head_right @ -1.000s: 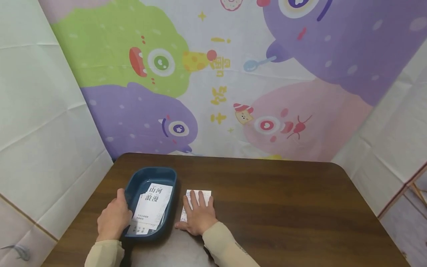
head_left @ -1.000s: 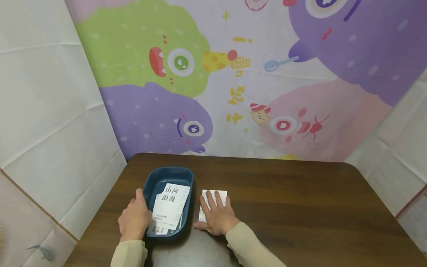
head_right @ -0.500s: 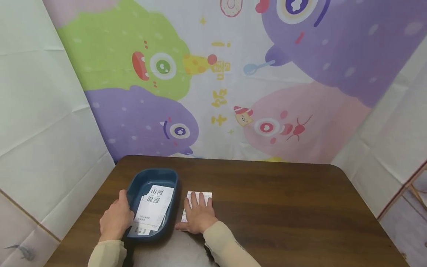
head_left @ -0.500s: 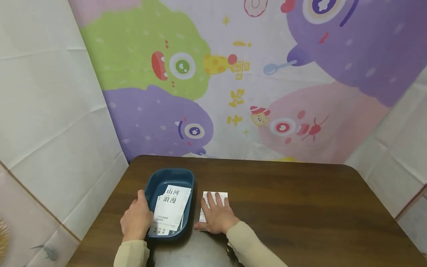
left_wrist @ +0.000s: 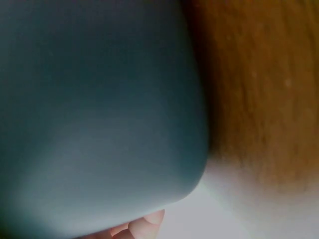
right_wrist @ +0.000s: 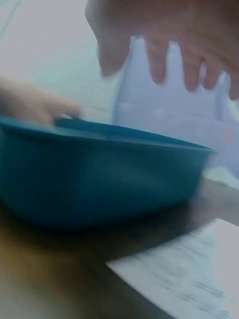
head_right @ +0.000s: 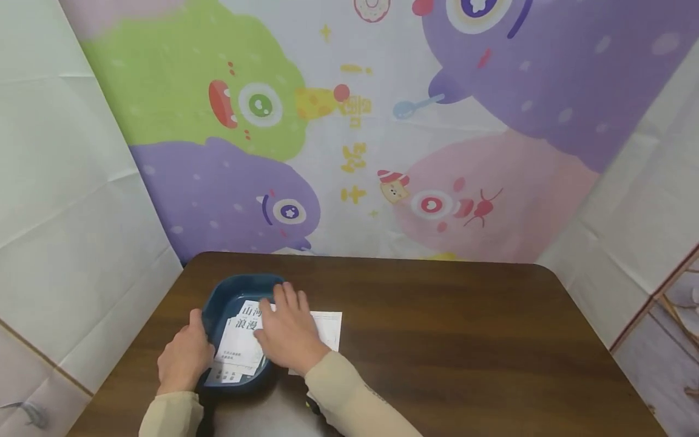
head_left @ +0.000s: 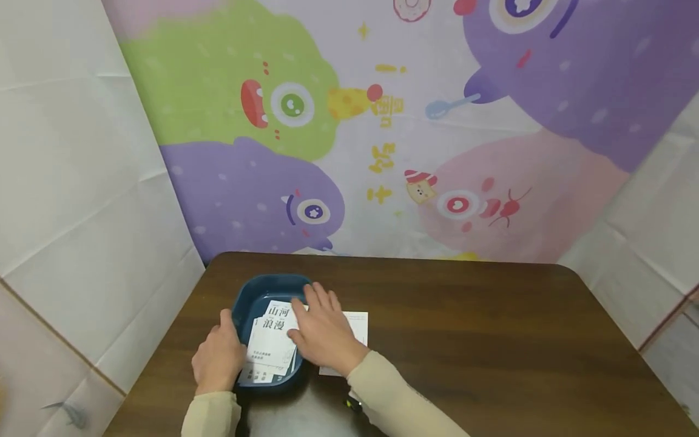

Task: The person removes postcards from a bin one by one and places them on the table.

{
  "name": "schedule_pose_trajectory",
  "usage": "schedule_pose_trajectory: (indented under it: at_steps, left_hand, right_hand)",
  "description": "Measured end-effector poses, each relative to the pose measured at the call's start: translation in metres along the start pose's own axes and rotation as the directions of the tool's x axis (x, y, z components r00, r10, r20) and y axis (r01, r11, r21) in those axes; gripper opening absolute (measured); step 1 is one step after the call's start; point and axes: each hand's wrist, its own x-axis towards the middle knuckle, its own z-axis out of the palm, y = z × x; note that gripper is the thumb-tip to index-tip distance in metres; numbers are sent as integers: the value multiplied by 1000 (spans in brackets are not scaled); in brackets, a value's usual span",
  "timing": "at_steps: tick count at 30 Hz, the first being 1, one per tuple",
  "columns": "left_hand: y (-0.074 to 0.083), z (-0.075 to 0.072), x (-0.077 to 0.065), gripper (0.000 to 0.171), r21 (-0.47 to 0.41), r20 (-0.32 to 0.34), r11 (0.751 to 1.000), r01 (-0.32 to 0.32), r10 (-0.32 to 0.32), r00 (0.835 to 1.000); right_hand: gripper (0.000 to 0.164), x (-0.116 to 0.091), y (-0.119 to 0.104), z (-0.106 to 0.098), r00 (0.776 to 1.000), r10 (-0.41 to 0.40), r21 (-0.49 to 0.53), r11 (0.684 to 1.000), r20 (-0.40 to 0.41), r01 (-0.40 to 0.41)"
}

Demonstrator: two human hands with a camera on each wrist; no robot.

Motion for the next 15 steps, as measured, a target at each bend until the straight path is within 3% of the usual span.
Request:
schedule_pose_trajectory:
  at_steps: [3,5,9,12,15]
  left_hand:
    - [0,-4,3,61,-2,-17,1000,-24,24,1000]
    - [0,-6,4,61,-5,-16,999,-35,35,999]
    - [-1,-6,2,63,-19,1,999,-34,34,999]
    - [-2,-4,2,63,-21,-6,999,-30,30,1000]
    - [-4,-3,1,62,-19,-11,999,-31,30,999]
  right_hand:
    - [55,17,-19,1,993,-120,26,992,1,120]
    - [54,23,-29,11,988,-143,23,990,50,142]
    - [56,23,-44,38,989,-75,-100,991,127,88]
    - [65,24,-53,50,993,-9,-228,973,115,35]
    - [76,27,-61,55,990,58,-283,959,130,-19]
